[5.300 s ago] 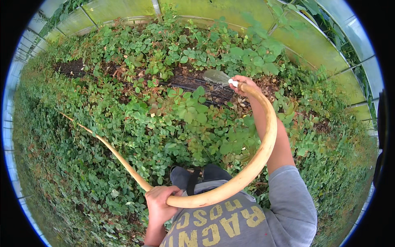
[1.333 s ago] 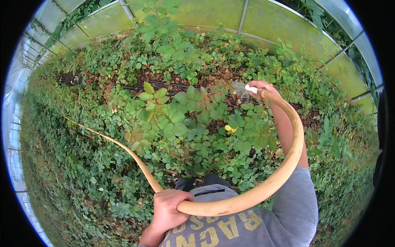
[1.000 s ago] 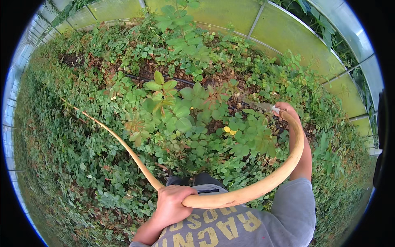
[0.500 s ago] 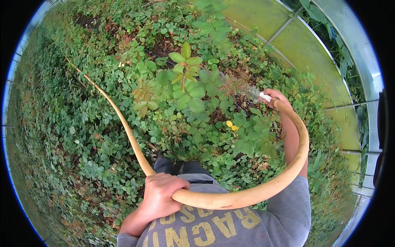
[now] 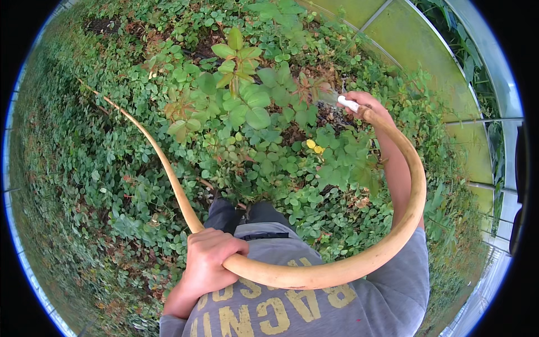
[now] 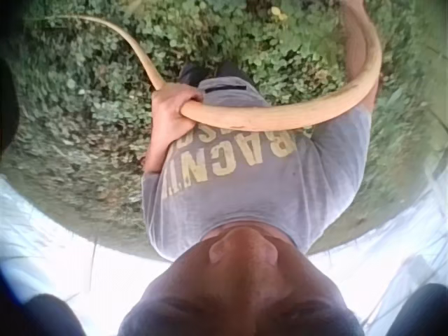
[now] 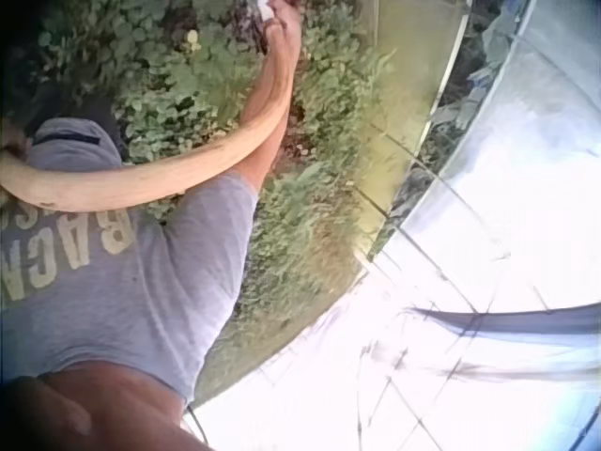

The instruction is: The person waters a dense patch of low-growing green plants inside a greenhouse using a yellow hose with a spray nozzle. They move the hose back and forth to cover different areas of the foliage.

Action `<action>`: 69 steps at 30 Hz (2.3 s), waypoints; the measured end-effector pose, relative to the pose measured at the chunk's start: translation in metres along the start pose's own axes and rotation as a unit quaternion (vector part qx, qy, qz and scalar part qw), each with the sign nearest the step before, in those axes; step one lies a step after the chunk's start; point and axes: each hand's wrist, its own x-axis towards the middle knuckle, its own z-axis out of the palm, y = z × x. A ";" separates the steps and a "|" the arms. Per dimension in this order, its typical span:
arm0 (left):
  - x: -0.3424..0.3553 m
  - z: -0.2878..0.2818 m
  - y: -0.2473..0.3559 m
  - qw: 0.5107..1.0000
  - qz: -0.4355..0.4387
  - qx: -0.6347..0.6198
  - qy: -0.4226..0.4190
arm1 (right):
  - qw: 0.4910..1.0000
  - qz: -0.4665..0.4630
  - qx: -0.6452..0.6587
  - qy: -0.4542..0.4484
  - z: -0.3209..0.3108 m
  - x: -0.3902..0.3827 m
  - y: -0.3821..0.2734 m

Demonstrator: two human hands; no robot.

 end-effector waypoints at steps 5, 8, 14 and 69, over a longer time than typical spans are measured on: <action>-0.003 -0.001 0.002 1.000 -0.022 0.008 0.014 | 0.998 -0.001 0.015 -0.058 -0.011 0.019 0.016; -0.007 0.005 0.000 1.000 -0.026 0.010 0.008 | 0.987 0.134 0.090 -0.017 -0.004 0.032 0.021; -0.004 0.003 0.011 0.999 -0.015 0.040 -0.008 | 0.949 0.203 0.241 -0.023 0.024 0.060 0.011; 0.017 0.006 -0.001 0.997 0.019 -0.008 -0.077 | 0.990 0.095 -0.066 -0.075 0.003 -0.037 -0.011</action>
